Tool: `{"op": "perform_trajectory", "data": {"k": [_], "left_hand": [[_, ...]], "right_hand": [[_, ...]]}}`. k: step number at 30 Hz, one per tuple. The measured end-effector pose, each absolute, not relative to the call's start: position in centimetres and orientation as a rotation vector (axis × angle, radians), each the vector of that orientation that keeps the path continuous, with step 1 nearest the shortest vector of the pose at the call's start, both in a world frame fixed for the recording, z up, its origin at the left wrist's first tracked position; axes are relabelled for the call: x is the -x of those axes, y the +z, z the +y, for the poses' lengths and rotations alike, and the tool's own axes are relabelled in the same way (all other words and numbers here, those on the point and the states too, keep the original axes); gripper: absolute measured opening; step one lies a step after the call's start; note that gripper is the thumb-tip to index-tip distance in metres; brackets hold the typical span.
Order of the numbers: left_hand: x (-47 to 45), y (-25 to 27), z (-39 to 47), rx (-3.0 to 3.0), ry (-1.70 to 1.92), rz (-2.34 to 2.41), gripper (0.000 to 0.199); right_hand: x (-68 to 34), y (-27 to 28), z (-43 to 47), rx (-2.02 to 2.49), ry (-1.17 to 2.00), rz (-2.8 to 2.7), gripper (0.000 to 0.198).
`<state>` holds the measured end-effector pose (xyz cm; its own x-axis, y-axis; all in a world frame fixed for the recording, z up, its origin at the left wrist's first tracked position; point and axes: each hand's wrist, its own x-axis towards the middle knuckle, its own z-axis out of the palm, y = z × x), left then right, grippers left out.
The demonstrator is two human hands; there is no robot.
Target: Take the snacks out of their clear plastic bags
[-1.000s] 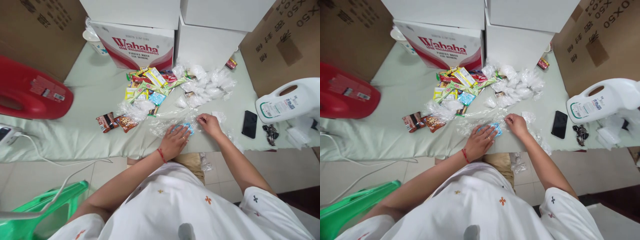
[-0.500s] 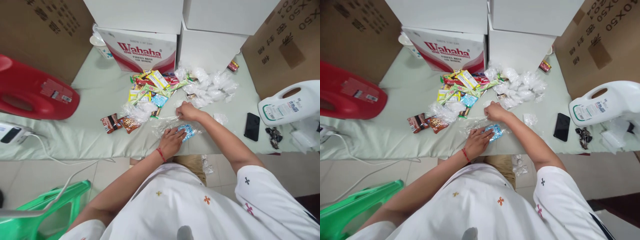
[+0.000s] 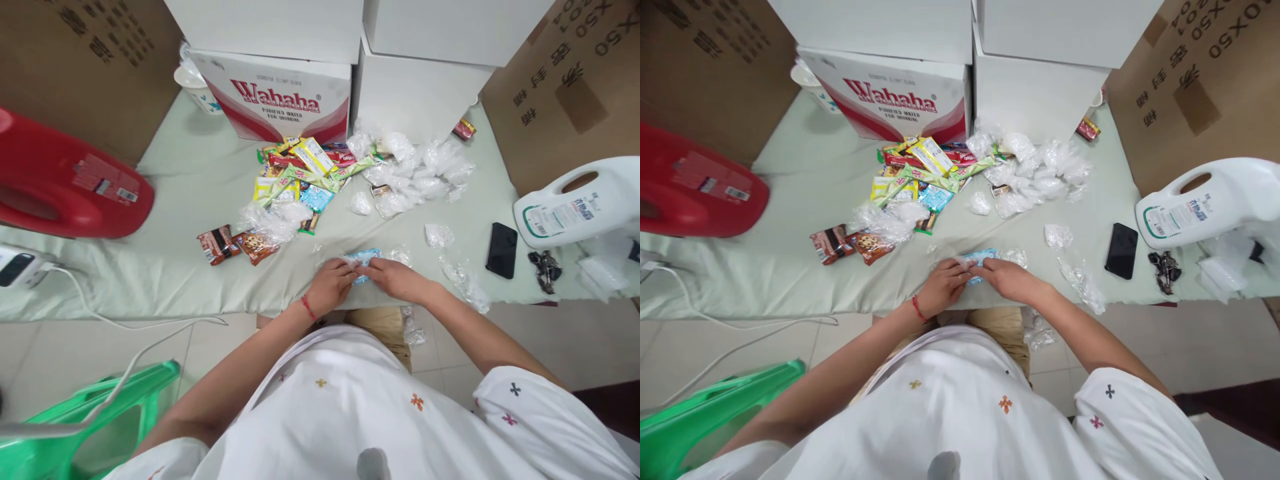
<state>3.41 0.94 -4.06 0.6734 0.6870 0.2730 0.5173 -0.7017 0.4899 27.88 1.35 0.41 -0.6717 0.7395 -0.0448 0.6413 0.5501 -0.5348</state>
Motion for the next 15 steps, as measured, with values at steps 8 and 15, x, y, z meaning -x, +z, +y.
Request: {"op": "perform_trajectory", "data": {"k": [8,15], "left_hand": [[-2.7,2.5,-1.5,-2.259,1.197,1.064,0.028],[-7.8,-1.4,0.4,-2.552,0.386,1.134,0.042]], "right_hand": [[-27.6,-1.9,-0.3,1.184,0.781,-2.554,0.036],[-32.8,-0.5,-1.0,1.187,0.647,-2.203,0.035]]}}
